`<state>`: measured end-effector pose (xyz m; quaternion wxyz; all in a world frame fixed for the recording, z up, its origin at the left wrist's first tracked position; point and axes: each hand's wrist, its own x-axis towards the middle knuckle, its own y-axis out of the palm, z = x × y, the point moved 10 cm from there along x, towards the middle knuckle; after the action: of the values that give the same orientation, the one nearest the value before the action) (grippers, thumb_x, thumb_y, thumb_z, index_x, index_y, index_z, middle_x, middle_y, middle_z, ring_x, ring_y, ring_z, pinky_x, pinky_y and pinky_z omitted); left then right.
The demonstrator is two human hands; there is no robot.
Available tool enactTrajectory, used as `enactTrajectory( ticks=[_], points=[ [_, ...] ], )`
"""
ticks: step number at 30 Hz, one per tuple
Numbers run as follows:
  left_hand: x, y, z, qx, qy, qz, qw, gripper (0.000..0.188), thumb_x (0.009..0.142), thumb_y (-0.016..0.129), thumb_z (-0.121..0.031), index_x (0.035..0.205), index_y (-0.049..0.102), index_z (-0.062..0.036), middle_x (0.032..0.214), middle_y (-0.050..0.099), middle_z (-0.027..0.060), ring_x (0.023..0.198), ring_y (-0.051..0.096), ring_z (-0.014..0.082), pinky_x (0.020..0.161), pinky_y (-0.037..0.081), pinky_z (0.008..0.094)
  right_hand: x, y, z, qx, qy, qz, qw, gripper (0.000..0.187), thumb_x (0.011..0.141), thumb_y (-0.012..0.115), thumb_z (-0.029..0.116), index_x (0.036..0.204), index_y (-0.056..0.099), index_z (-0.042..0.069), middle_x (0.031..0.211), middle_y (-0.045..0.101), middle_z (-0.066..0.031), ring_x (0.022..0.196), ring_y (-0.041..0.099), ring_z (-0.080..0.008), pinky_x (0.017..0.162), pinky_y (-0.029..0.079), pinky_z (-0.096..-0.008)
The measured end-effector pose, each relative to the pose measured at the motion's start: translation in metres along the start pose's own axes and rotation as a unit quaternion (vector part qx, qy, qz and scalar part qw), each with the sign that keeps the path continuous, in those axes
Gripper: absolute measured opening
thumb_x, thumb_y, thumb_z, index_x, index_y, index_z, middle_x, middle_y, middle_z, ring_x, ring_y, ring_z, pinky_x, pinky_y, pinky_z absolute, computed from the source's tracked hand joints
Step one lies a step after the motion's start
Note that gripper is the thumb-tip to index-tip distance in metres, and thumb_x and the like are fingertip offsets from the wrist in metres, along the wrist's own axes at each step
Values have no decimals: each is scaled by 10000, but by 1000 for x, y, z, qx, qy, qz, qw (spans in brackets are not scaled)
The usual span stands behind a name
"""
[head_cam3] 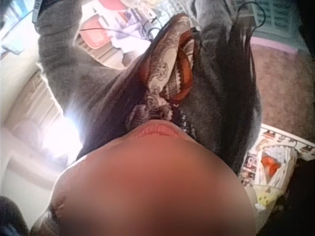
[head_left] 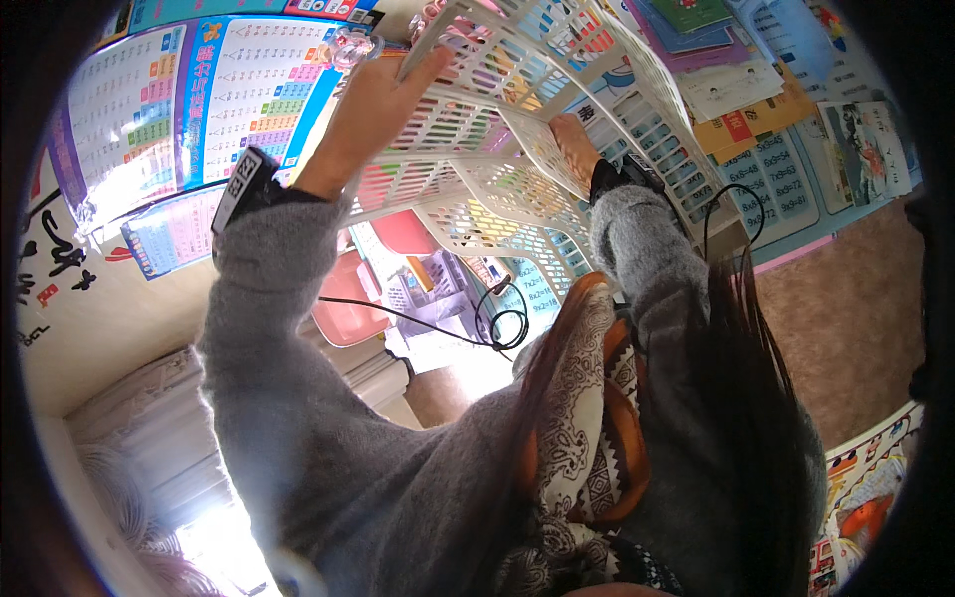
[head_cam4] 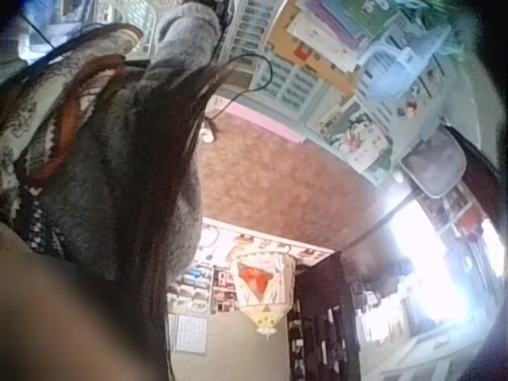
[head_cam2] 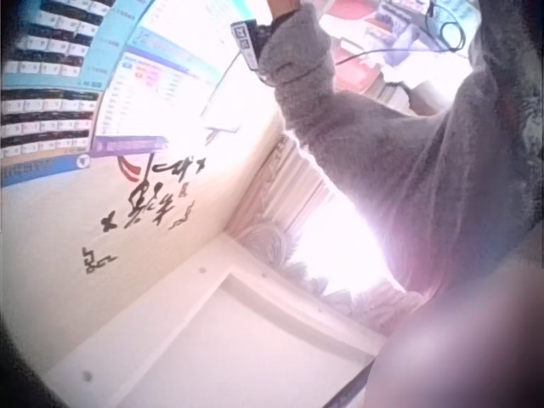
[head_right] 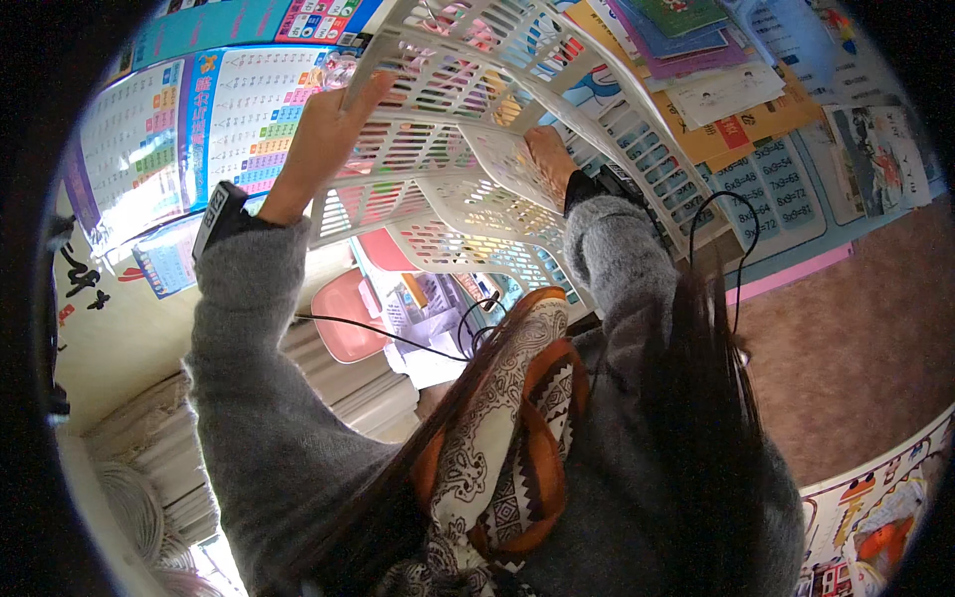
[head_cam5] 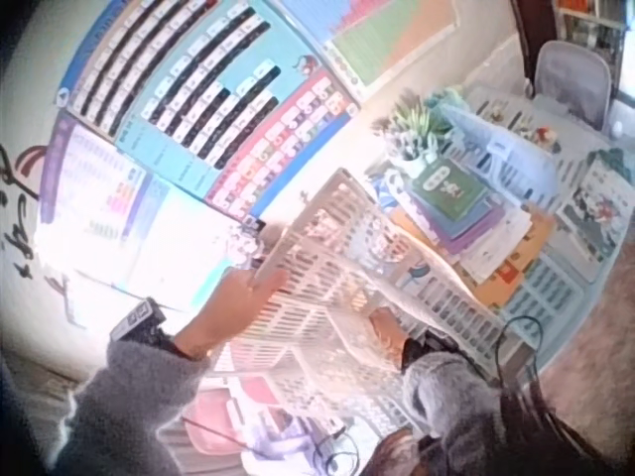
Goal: The person assembles a white plastic storage rack by hand. They align and snap together multiple slotted panels and dividers on a table, then lift and rotate the partially assembled unit to connect additional pieces.
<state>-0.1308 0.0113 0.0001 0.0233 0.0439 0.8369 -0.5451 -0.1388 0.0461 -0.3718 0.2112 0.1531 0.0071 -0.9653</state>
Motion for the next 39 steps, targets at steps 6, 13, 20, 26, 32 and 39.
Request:
enactTrajectory(
  ticks=[6,13,20,26,32,39],
  points=[
    [-12,4,8,9,-14,28,999,443,914,574,-425,921,708,-3,606,622,61,553,528,82,511,402,253,-2,-4,9,-54,-22,2,998,290,922,498,218,739,589,12,648,527,-51,574,445,-128,551,340,-328],
    [-26,4,1,24,38,17,999,450,915,568,-432,893,717,-8,525,565,45,461,460,78,433,337,267,6,-3,2,-122,-45,2,991,289,924,491,217,745,601,19,652,534,-55,572,454,-134,552,345,-334],
    [-18,-2,-6,-3,67,-12,998,526,893,559,-506,846,711,-4,517,555,41,470,507,96,454,374,267,41,11,-9,-442,-188,-7,877,290,927,484,217,751,612,26,656,541,-58,571,462,-140,552,350,-339],
    [-44,3,30,29,48,101,993,681,890,429,-640,1068,630,-14,853,617,130,786,593,182,708,464,322,-27,-2,11,163,11,117,980,364,980,425,367,1076,597,61,993,634,-35,814,600,-156,734,458,-300],
    [-82,32,88,-104,-17,119,987,705,924,326,-637,1214,569,-41,1095,617,142,1016,585,224,915,441,332,-170,-62,144,-130,-209,-109,963,513,943,477,426,1284,455,42,1334,447,-99,1102,477,-208,953,352,-368],
    [-64,23,93,-129,27,46,990,797,904,230,-690,1226,575,-48,1113,624,157,972,616,222,901,461,371,-184,56,203,-521,-338,-19,784,268,862,602,275,966,572,30,671,601,-77,611,616,-229,524,469,-358]
  ],
)
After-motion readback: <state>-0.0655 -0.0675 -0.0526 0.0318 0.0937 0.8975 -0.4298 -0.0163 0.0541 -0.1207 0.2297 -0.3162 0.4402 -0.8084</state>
